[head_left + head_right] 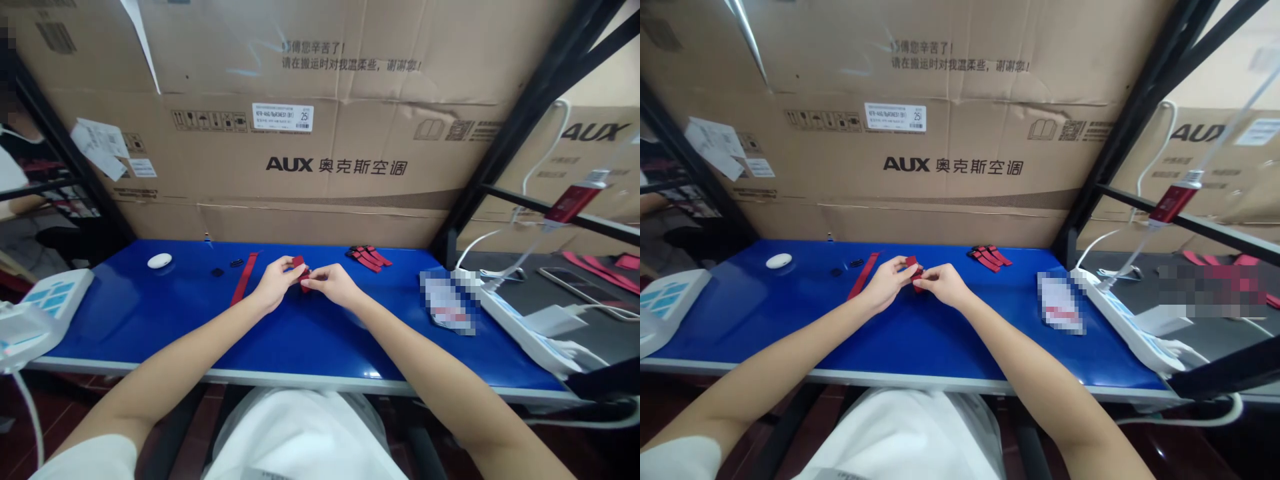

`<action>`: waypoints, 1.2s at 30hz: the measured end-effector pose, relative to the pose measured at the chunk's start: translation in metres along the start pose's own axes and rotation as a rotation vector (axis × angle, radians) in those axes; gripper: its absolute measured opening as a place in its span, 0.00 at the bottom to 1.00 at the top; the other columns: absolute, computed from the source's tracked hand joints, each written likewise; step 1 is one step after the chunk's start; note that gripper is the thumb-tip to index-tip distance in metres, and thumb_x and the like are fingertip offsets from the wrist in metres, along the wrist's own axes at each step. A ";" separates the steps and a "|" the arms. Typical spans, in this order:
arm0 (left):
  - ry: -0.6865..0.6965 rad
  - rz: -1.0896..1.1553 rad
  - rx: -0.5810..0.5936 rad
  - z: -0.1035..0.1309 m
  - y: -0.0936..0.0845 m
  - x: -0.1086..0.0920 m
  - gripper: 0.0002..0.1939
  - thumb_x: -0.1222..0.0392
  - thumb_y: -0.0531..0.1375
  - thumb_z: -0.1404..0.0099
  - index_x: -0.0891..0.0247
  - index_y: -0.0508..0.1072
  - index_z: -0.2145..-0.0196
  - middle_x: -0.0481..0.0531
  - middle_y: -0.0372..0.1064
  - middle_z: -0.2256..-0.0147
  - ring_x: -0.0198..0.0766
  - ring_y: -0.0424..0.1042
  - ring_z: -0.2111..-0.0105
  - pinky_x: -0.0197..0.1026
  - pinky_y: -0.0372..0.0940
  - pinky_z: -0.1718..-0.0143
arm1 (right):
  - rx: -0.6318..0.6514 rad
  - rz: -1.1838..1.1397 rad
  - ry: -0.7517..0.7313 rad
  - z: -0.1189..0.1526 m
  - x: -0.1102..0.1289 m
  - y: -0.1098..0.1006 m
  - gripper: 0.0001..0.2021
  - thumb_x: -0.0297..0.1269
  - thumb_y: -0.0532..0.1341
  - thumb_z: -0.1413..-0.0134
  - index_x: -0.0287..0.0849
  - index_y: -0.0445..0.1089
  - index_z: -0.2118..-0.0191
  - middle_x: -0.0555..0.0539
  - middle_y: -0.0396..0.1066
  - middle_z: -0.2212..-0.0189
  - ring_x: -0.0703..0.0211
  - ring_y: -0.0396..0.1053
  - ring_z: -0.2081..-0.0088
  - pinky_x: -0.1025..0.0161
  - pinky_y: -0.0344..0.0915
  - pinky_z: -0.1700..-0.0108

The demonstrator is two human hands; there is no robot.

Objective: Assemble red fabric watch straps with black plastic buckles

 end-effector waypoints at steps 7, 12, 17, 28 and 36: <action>0.045 -0.003 -0.036 -0.001 -0.001 0.002 0.18 0.57 0.71 0.50 0.66 0.71 0.65 0.53 0.73 0.62 0.40 0.74 0.60 0.46 0.67 0.53 | -0.030 -0.092 0.041 -0.002 -0.012 0.002 0.14 0.47 0.66 0.54 0.40 0.76 0.74 0.48 0.73 0.76 0.61 0.65 0.73 0.62 0.59 0.67; 0.015 0.043 -0.044 0.000 0.000 0.001 0.17 0.59 0.71 0.49 0.66 0.70 0.65 0.52 0.71 0.63 0.38 0.73 0.60 0.44 0.67 0.54 | -0.054 -0.117 0.009 -0.003 -0.015 0.002 0.14 0.48 0.65 0.53 0.40 0.75 0.75 0.48 0.74 0.75 0.61 0.66 0.73 0.63 0.60 0.66; -0.037 0.082 -0.005 0.002 0.002 0.006 0.16 0.60 0.71 0.48 0.66 0.71 0.65 0.50 0.71 0.64 0.35 0.72 0.62 0.45 0.68 0.52 | -0.081 -0.124 0.041 -0.003 -0.018 0.003 0.16 0.51 0.65 0.54 0.40 0.73 0.74 0.49 0.72 0.78 0.62 0.63 0.76 0.64 0.58 0.70; -0.117 -0.145 0.116 0.001 -0.005 0.004 0.21 0.54 0.70 0.46 0.65 0.72 0.58 0.57 0.72 0.59 0.40 0.76 0.65 0.42 0.73 0.67 | -0.081 -0.383 0.110 -0.005 -0.024 -0.001 0.14 0.46 0.70 0.61 0.40 0.73 0.74 0.49 0.73 0.77 0.62 0.65 0.74 0.63 0.60 0.67; 0.230 -0.550 0.347 0.000 -0.003 -0.019 0.19 0.54 0.67 0.43 0.63 0.76 0.56 0.56 0.73 0.58 0.43 0.72 0.58 0.44 0.67 0.54 | 0.134 -0.508 0.092 -0.001 -0.015 -0.006 0.10 0.41 0.69 0.60 0.39 0.74 0.74 0.49 0.73 0.75 0.62 0.66 0.72 0.63 0.59 0.64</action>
Point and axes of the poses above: each hand's wrist, its own z-axis away from the middle knuckle, its own y-axis out of the palm, x = y × z, the point moved 5 cm from there along -z, towards the middle knuckle
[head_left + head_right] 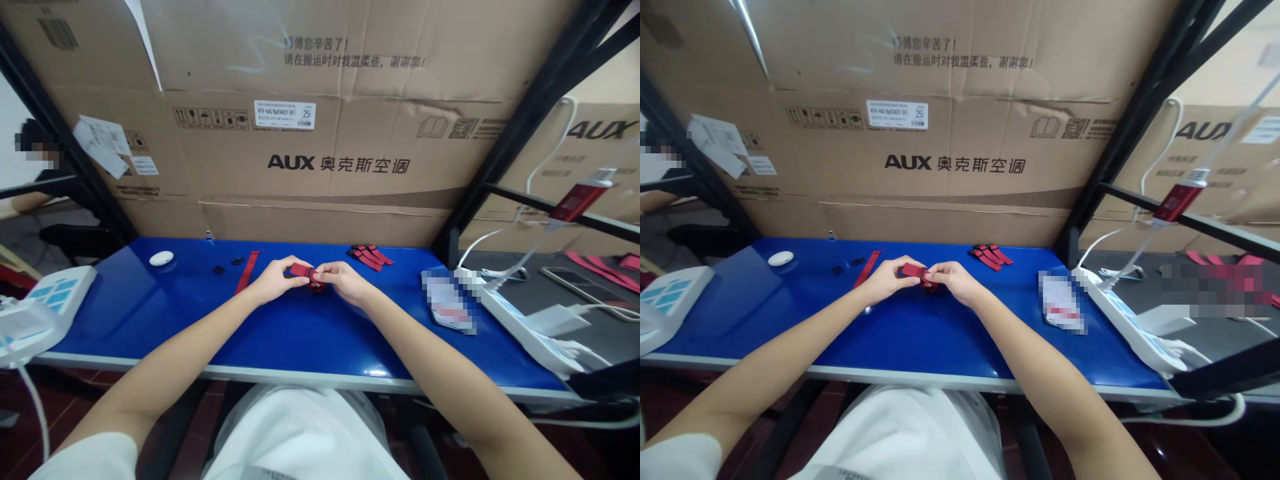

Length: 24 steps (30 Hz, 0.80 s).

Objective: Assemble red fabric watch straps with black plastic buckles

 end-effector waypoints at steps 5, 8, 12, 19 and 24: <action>0.144 -0.191 -0.030 0.003 0.003 -0.014 0.15 0.53 0.65 0.41 0.61 0.76 0.57 0.54 0.71 0.58 0.43 0.71 0.56 0.45 0.63 0.50 | -0.002 0.000 0.009 0.000 -0.004 -0.003 0.11 0.41 0.70 0.60 0.39 0.74 0.75 0.50 0.72 0.77 0.63 0.64 0.72 0.62 0.58 0.63; 0.162 -0.234 -0.036 0.005 0.007 -0.018 0.15 0.53 0.65 0.40 0.61 0.76 0.57 0.54 0.71 0.59 0.42 0.71 0.57 0.46 0.63 0.50 | -0.014 0.006 0.039 0.000 -0.009 -0.004 0.10 0.41 0.70 0.60 0.39 0.73 0.76 0.51 0.71 0.78 0.64 0.63 0.73 0.62 0.57 0.63; 0.135 -0.224 -0.076 0.005 0.007 -0.016 0.16 0.52 0.65 0.41 0.61 0.76 0.57 0.54 0.72 0.59 0.43 0.71 0.57 0.46 0.64 0.51 | -0.089 0.016 -0.023 -0.001 -0.005 -0.007 0.11 0.38 0.70 0.62 0.41 0.71 0.71 0.52 0.72 0.73 0.62 0.67 0.68 0.63 0.60 0.61; -0.027 0.064 -0.171 0.002 0.004 -0.001 0.21 0.52 0.70 0.48 0.64 0.74 0.59 0.55 0.76 0.59 0.45 0.75 0.58 0.48 0.68 0.53 | -0.029 0.345 -0.273 0.006 0.022 0.004 0.23 0.37 0.71 0.60 0.42 0.71 0.54 0.44 0.74 0.55 0.53 0.71 0.53 0.55 0.64 0.48; -0.048 0.141 -0.172 0.002 0.000 0.001 0.22 0.54 0.71 0.50 0.65 0.75 0.59 0.56 0.77 0.59 0.46 0.76 0.57 0.49 0.68 0.51 | -0.140 0.538 -0.325 0.011 0.029 0.003 0.18 0.42 0.70 0.57 0.39 0.74 0.58 0.44 0.77 0.62 0.52 0.74 0.60 0.57 0.68 0.54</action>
Point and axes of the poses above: each hand's wrist, its own z-axis away from the middle knuckle, its own y-axis out of the palm, x = y × z, the point moved 5 cm from there along -z, towards the middle knuckle
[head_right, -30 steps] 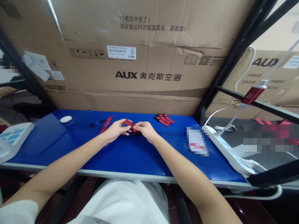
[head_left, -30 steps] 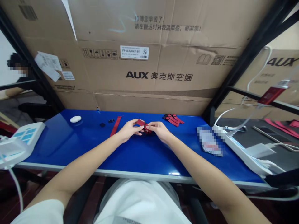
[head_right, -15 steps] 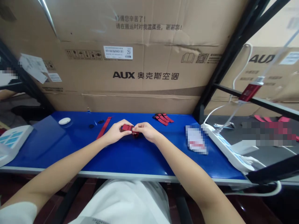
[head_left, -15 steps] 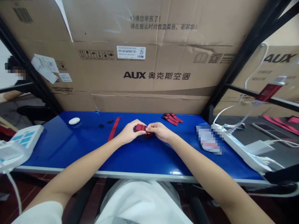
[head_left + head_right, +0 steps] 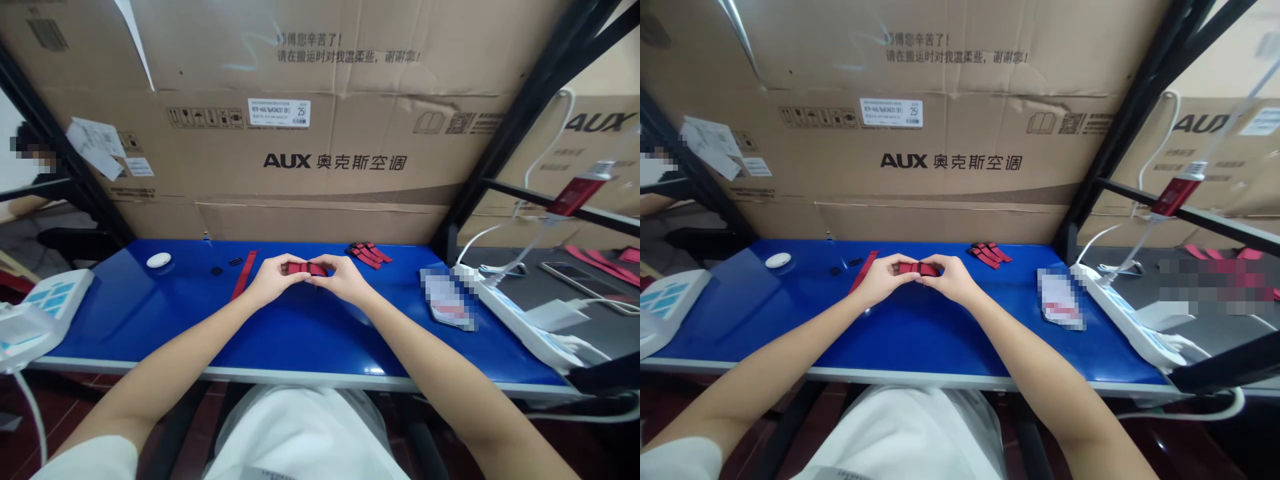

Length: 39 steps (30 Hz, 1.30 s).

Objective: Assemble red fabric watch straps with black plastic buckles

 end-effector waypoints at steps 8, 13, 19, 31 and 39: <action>0.000 -0.053 -0.008 -0.001 -0.006 0.003 0.21 0.54 0.71 0.49 0.65 0.76 0.59 0.56 0.77 0.58 0.44 0.76 0.58 0.47 0.69 0.51 | 0.002 0.050 0.019 0.000 -0.010 -0.005 0.17 0.41 0.70 0.58 0.40 0.74 0.61 0.46 0.76 0.64 0.55 0.73 0.63 0.57 0.69 0.55; -0.028 -0.062 -0.024 -0.001 -0.008 0.005 0.22 0.53 0.71 0.51 0.65 0.75 0.60 0.56 0.77 0.61 0.44 0.77 0.61 0.48 0.70 0.52 | 0.001 0.057 0.025 0.000 -0.012 -0.008 0.16 0.40 0.69 0.57 0.40 0.73 0.61 0.46 0.75 0.65 0.56 0.73 0.63 0.57 0.68 0.55; -0.034 -0.069 -0.005 -0.001 -0.009 0.006 0.22 0.52 0.71 0.50 0.65 0.75 0.60 0.55 0.77 0.62 0.43 0.77 0.61 0.47 0.70 0.53 | 0.008 0.050 0.022 0.000 -0.012 -0.009 0.16 0.39 0.69 0.58 0.40 0.72 0.60 0.47 0.75 0.64 0.56 0.72 0.63 0.57 0.68 0.54; -0.110 0.135 0.014 -0.003 0.005 0.011 0.18 0.52 0.68 0.45 0.66 0.69 0.65 0.50 0.73 0.72 0.35 0.74 0.75 0.41 0.70 0.68 | 0.014 0.136 -0.058 0.000 -0.002 0.002 0.18 0.47 0.67 0.52 0.42 0.75 0.57 0.45 0.75 0.60 0.55 0.72 0.59 0.58 0.65 0.54; -0.178 -0.003 -0.025 -0.003 -0.013 0.019 0.13 0.56 0.68 0.47 0.66 0.70 0.68 0.50 0.71 0.77 0.34 0.71 0.78 0.37 0.66 0.76 | 0.138 0.351 -0.091 0.000 -0.010 -0.012 0.16 0.46 0.67 0.51 0.41 0.77 0.59 0.47 0.74 0.69 0.59 0.67 0.69 0.62 0.62 0.64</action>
Point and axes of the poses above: each hand's wrist, its own z-axis away from the middle knuckle, its own y-axis out of the palm, x = y × z, the point moved 5 cm from there along -z, towards the middle knuckle
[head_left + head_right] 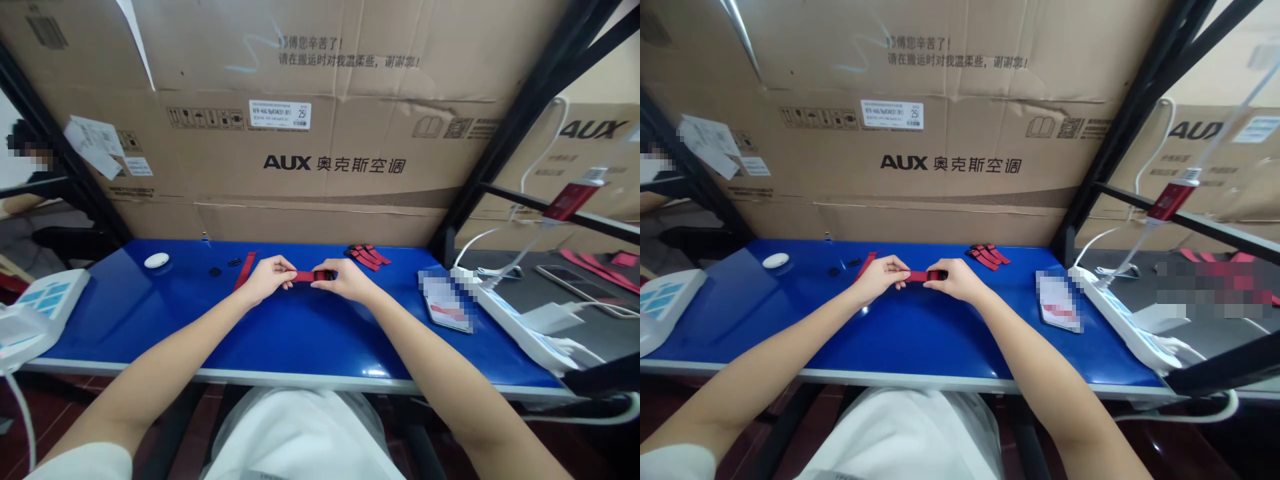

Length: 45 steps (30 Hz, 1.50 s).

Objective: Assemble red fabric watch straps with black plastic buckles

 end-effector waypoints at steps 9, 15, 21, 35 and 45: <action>0.317 -0.726 0.298 0.016 0.016 -0.009 0.12 0.53 0.61 0.38 0.59 0.78 0.59 0.54 0.72 0.64 0.43 0.71 0.62 0.45 0.66 0.57 | -0.052 0.173 0.188 -0.008 -0.047 0.019 0.27 0.42 0.68 0.51 0.45 0.69 0.44 0.42 0.71 0.47 0.48 0.66 0.45 0.51 0.60 0.42; 0.418 -0.848 0.246 0.008 0.016 0.001 0.14 0.55 0.55 0.32 0.57 0.79 0.56 0.55 0.71 0.51 0.48 0.65 0.48 0.51 0.58 0.43 | 0.013 0.275 0.233 -0.002 -0.057 0.028 0.23 0.45 0.59 0.42 0.40 0.68 0.43 0.38 0.64 0.41 0.47 0.60 0.39 0.51 0.54 0.37; 0.381 -0.857 0.182 -0.006 0.018 0.021 0.16 0.56 0.53 0.31 0.58 0.77 0.52 0.55 0.71 0.48 0.47 0.67 0.46 0.51 0.58 0.42 | 0.156 0.359 0.247 0.004 -0.046 0.037 0.33 0.54 0.52 0.39 0.38 0.58 0.35 0.38 0.49 0.33 0.45 0.45 0.32 0.49 0.42 0.32; 0.086 -1.037 0.136 0.004 -0.002 0.035 0.37 0.37 0.50 0.34 0.61 0.57 0.35 0.61 0.45 0.32 0.54 0.41 0.32 0.58 0.39 0.34 | 0.214 0.413 0.290 0.005 -0.038 0.039 0.39 0.62 0.47 0.41 0.40 0.51 0.32 0.41 0.42 0.31 0.45 0.38 0.30 0.48 0.36 0.32; 0.051 -1.037 0.175 0.004 -0.002 0.034 0.38 0.34 0.47 0.34 0.61 0.58 0.35 0.62 0.42 0.32 0.54 0.39 0.32 0.58 0.38 0.35 | 0.226 0.417 0.286 0.005 -0.035 0.039 0.40 0.62 0.46 0.41 0.38 0.50 0.32 0.40 0.41 0.31 0.44 0.37 0.30 0.48 0.36 0.32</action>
Point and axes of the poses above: each hand's wrist, its own z-axis away from the middle knuckle, its own y-axis out of the palm, x = y × z, the point moved 5 cm from there along -z, towards the middle knuckle
